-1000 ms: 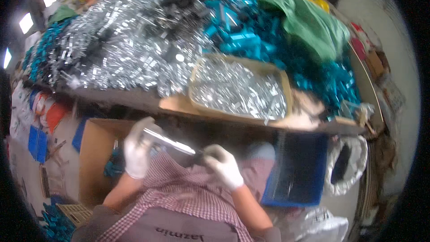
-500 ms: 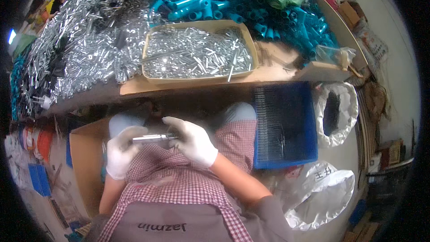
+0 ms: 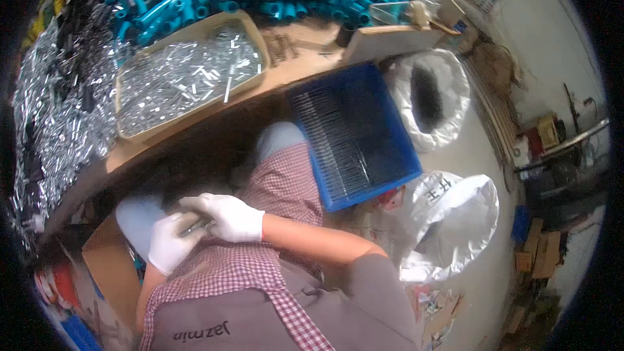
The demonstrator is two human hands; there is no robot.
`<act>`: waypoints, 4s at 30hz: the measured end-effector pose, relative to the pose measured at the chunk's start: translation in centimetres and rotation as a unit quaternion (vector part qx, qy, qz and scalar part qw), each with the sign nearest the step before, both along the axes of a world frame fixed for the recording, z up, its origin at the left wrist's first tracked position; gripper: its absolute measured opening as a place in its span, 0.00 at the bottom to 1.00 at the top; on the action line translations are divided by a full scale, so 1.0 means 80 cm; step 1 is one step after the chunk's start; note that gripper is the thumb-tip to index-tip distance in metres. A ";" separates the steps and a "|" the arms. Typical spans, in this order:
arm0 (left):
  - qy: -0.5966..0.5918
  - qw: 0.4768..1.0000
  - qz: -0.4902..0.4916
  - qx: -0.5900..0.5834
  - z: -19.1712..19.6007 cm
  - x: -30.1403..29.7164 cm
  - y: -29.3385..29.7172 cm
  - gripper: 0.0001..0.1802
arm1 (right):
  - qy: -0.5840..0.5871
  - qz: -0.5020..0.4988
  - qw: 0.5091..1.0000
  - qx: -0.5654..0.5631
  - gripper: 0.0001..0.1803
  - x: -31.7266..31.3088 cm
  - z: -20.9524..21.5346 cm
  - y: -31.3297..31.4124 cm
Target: Assembling various metal and plastic hardware components at a workbench.
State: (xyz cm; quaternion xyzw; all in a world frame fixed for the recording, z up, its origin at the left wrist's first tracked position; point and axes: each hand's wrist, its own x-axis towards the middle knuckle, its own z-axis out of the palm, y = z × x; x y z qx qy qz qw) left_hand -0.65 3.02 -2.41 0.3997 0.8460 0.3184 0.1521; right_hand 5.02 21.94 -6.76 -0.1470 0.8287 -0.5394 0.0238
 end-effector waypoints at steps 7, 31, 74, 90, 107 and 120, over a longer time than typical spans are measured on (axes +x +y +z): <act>-0.182 0.974 0.111 0.072 -0.007 0.007 0.003 0.18 | -0.023 -0.371 0.928 0.024 0.16 0.013 -0.023 0.193; -0.230 0.959 0.153 0.069 -0.019 0.005 0.005 0.20 | -0.140 -0.359 0.731 0.564 0.12 -0.086 -0.222 0.373; -0.131 0.931 0.280 0.196 0.047 0.008 -0.100 0.26 | -0.150 -0.176 0.968 -0.099 0.07 -0.036 0.085 -0.009; -0.084 0.979 0.104 0.153 0.053 0.010 -0.090 0.21 | -0.130 0.043 0.990 0.028 0.10 -0.043 0.122 -0.018; -0.075 0.975 0.129 0.167 0.036 0.014 -0.080 0.20 | -0.166 0.023 0.969 -0.182 0.34 -0.023 0.072 -0.028; -0.072 0.968 0.168 0.171 0.040 0.005 -0.071 0.18 | -0.017 0.031 0.997 -0.068 0.28 -0.073 0.098 0.012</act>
